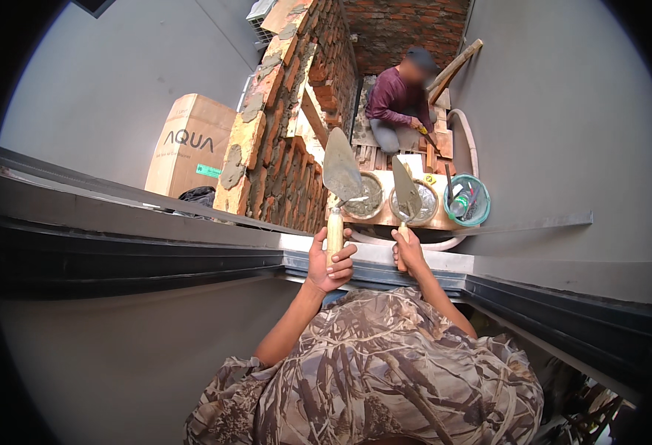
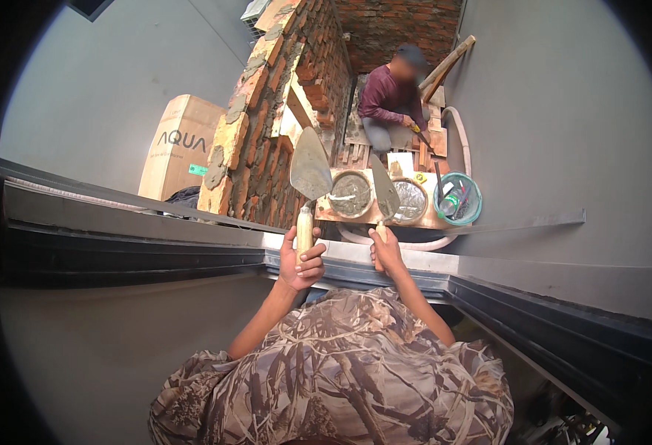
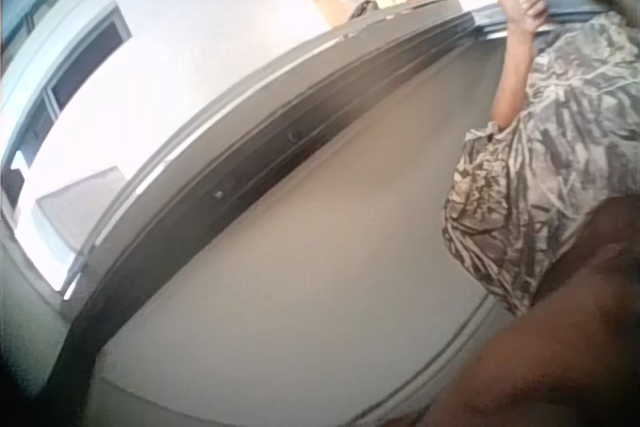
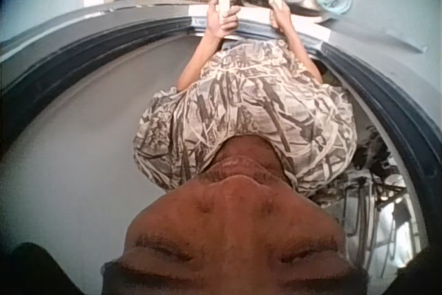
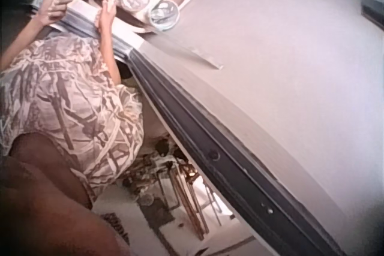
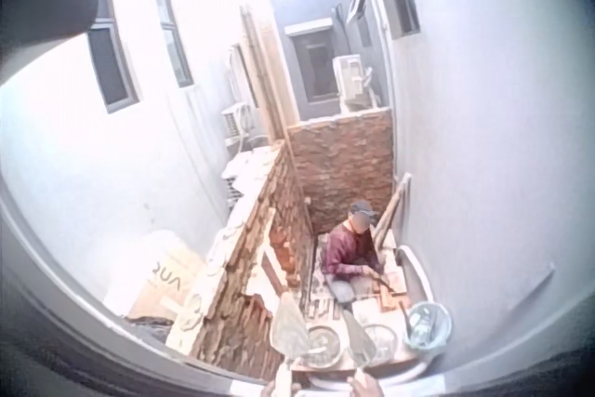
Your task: The person applies mortar with a trowel and places bricks onto a wall being constructed in a narrow space.
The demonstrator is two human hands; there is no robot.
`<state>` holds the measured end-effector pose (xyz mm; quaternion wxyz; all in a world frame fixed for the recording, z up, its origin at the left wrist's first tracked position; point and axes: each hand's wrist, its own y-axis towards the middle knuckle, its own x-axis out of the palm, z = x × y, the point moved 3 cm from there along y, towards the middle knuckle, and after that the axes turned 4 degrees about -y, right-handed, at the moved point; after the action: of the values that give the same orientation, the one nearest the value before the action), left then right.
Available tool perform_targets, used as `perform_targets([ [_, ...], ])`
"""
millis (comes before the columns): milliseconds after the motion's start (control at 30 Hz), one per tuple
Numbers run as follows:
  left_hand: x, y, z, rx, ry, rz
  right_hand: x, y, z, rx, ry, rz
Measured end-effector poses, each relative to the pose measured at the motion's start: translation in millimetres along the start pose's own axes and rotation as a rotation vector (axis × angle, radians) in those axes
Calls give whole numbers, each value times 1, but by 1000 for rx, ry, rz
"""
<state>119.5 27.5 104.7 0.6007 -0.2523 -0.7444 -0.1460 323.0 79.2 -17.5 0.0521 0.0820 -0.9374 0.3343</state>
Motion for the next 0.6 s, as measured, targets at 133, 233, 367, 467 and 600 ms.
perform_targets([
  [133, 2, 0, -3, -81, -35, -110, 0, -4, -4, 4, 57, -36],
  [233, 7, 1, -4, -97, -30, -131, 6, -15, -21, 56, 196, -113],
  [367, 7, 6, -3, -82, -33, -84, 11, -31, -46, 84, 413, -327],
  [467, 6, 5, 1, -53, -49, -56, 19, -44, -70, 62, 459, -449],
  [600, 1, 2, 5, -23, -38, -30, 26, -60, -97, -61, 324, -400],
])
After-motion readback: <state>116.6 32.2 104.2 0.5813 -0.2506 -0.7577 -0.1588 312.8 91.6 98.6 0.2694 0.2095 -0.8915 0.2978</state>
